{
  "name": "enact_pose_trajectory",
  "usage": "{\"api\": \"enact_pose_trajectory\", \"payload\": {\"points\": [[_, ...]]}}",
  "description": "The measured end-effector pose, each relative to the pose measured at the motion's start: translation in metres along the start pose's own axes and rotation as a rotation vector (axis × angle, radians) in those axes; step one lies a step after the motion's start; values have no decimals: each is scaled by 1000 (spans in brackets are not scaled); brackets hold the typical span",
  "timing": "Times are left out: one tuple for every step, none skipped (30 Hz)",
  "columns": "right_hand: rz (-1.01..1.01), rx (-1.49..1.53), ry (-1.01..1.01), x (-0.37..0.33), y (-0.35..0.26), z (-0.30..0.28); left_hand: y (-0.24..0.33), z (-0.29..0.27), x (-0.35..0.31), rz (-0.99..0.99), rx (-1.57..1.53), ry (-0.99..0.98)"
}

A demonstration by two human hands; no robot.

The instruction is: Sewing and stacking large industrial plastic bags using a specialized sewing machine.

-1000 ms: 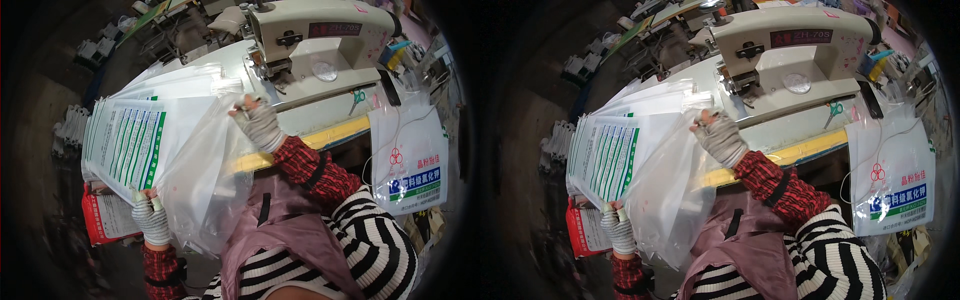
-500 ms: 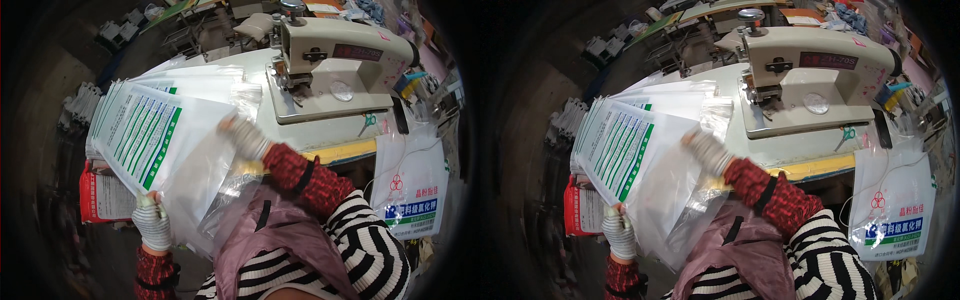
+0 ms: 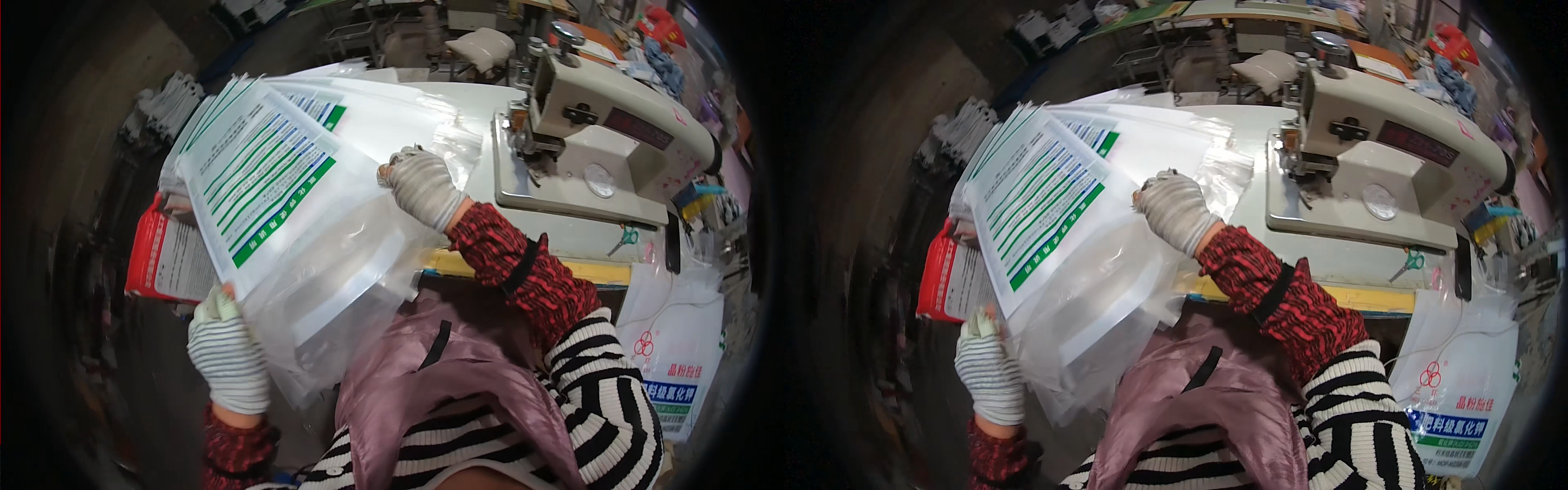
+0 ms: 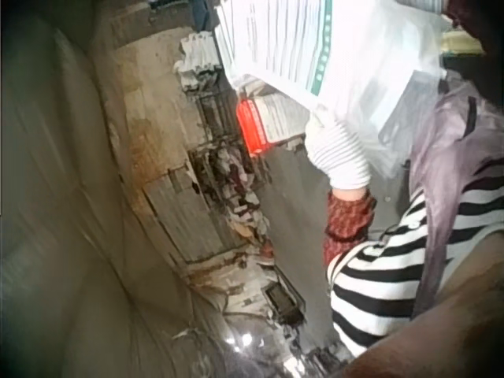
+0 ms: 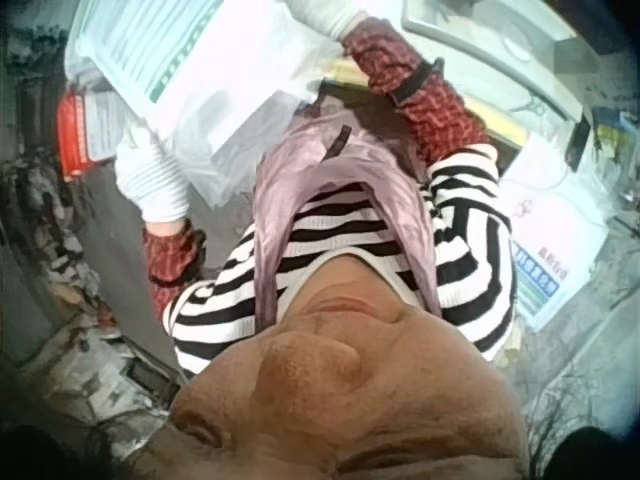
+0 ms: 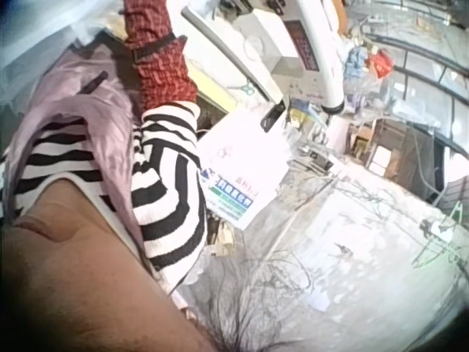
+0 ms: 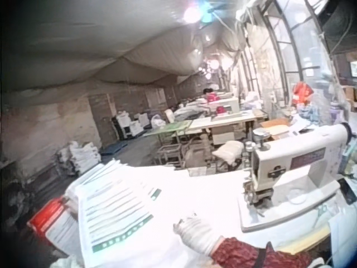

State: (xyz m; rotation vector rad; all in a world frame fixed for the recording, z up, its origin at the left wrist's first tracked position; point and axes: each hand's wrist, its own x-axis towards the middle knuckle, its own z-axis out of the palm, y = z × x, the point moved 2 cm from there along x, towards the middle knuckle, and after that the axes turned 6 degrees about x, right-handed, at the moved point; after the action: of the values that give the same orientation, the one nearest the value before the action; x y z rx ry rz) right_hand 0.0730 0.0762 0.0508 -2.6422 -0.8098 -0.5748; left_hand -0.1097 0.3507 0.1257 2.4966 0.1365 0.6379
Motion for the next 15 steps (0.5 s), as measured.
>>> {"api": "enact_pose_trajectory", "payload": {"points": [[-34, 30, 64, -5, -10, 5, 27, 13, -7, 259, 220, -78], [-42, 35, 55, -12, -20, 8, 64, 34, -19, 521, 439, -162], [-82, 57, 68, -18, -35, 11, 73, 63, -32, 562, 357, -267], [-126, 83, 78, -22, -50, 15, 62, 98, -39, 594, 273, -370], [-152, 113, 26, -31, -60, 8, 41, 123, -34, 447, 233, -429], [-203, 128, 23, -41, -67, 5, 16, 137, -33, 283, 203, -476], [-198, 167, 40, -57, -61, 2, -11, 133, -29, 378, 420, -475], [-208, 122, -18, -71, -52, -2, -39, 114, -27, 465, 645, -470], [-202, 191, 6, -85, -41, 0, -49, 108, -33, 434, 657, -467], [-117, 270, 26, -105, -19, 8, -55, 117, -32, 469, 612, -442], [-83, 217, -75, -117, -14, 12, -83, 102, -18, 484, 587, -413], [-60, 171, -170, -122, -17, 11, -102, 79, -23, 492, 573, -379], [-79, 186, -172, -117, -26, 11, -117, 58, -34, 500, 563, -345], [-75, 121, -207, -116, -36, 11, -130, 56, -37, 538, 521, -320], [-114, 85, -229, -109, -50, 12, -134, 42, -32, 542, 519, -279]]}}
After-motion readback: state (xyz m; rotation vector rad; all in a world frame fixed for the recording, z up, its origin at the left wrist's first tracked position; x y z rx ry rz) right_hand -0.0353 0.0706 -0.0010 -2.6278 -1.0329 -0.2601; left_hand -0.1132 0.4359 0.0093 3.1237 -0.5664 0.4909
